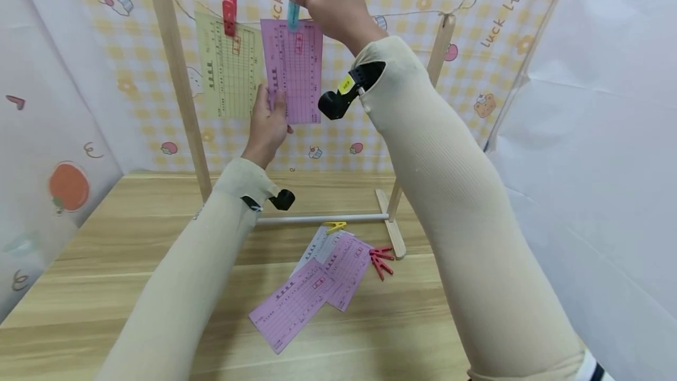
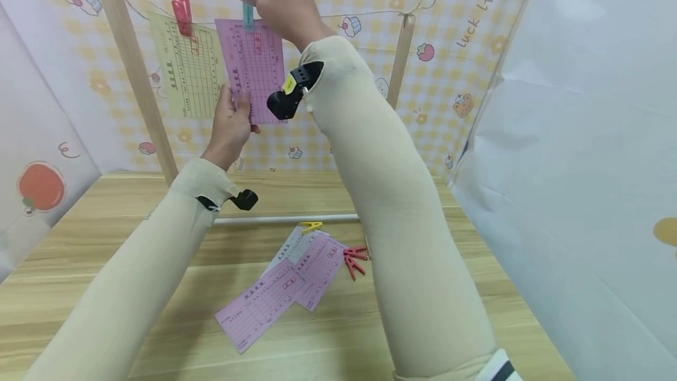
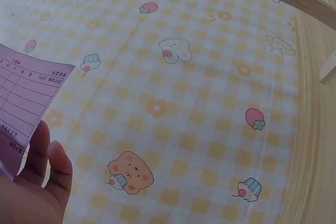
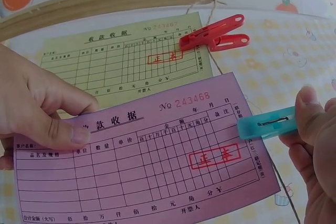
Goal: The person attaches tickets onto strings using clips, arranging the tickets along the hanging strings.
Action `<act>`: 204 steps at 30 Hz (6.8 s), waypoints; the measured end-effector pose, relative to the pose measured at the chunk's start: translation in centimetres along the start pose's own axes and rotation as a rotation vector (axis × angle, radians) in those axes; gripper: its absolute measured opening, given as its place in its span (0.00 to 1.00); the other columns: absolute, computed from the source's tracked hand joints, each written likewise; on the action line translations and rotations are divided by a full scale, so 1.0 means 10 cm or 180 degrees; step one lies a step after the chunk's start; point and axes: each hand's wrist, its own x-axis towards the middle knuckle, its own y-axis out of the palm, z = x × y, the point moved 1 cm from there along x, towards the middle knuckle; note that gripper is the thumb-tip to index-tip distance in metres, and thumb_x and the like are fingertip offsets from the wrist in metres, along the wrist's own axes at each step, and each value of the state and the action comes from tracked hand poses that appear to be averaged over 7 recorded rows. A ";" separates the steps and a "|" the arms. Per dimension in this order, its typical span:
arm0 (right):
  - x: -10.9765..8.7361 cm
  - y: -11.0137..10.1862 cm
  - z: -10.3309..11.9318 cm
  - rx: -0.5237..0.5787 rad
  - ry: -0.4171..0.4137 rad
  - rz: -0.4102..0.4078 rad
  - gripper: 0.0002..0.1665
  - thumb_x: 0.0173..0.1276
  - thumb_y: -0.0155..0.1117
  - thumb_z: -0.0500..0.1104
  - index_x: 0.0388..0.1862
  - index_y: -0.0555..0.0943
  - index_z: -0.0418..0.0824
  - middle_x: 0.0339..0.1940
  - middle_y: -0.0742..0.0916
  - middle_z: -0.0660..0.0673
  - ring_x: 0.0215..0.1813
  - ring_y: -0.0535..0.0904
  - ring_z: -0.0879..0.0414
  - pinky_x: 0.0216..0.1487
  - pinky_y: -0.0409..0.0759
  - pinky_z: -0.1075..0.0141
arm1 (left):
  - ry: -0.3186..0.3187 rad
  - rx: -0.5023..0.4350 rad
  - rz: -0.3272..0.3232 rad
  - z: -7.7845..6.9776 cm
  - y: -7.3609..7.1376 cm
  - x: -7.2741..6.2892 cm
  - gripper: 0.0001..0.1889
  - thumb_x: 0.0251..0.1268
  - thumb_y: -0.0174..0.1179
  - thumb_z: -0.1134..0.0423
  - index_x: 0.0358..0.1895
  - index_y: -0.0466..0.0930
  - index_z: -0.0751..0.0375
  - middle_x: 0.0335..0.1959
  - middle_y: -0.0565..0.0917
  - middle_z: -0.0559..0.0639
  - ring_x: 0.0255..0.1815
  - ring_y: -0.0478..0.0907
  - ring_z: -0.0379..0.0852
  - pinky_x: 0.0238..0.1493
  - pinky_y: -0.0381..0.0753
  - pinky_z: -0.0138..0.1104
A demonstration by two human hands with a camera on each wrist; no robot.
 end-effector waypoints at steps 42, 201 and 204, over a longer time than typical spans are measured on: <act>-0.04 0.05 -0.08 0.0102 0.0612 0.0826 0.29 0.68 0.64 0.50 0.63 0.66 0.47 0.57 0.80 0.48 0.55 0.76 0.58 0.53 0.75 0.70 | -0.0228 0.0063 0.0017 0.11 -0.04 0.01 0.18 0.74 0.37 0.44 0.57 0.62 0.47 0.48 0.75 0.49 0.29 0.69 0.43 0.32 0.74 0.34; -4.06 0.59 -1.71 0.0092 0.1506 0.2062 0.18 0.58 0.75 0.43 0.41 0.76 0.41 0.25 0.77 0.53 0.27 0.72 0.60 0.26 0.72 0.69 | -0.1231 0.3128 0.2136 0.88 0.16 -2.27 0.43 0.26 0.84 0.53 0.48 0.68 0.68 0.30 0.72 0.59 0.28 0.73 0.54 0.30 0.77 0.47; -4.05 0.60 -1.71 0.0036 0.1433 0.2102 0.20 0.57 0.76 0.44 0.42 0.76 0.40 0.25 0.77 0.53 0.27 0.71 0.60 0.26 0.71 0.69 | -0.1253 0.3121 0.2113 0.87 0.17 -2.28 0.41 0.26 0.84 0.57 0.46 0.68 0.67 0.30 0.72 0.59 0.28 0.73 0.54 0.30 0.77 0.47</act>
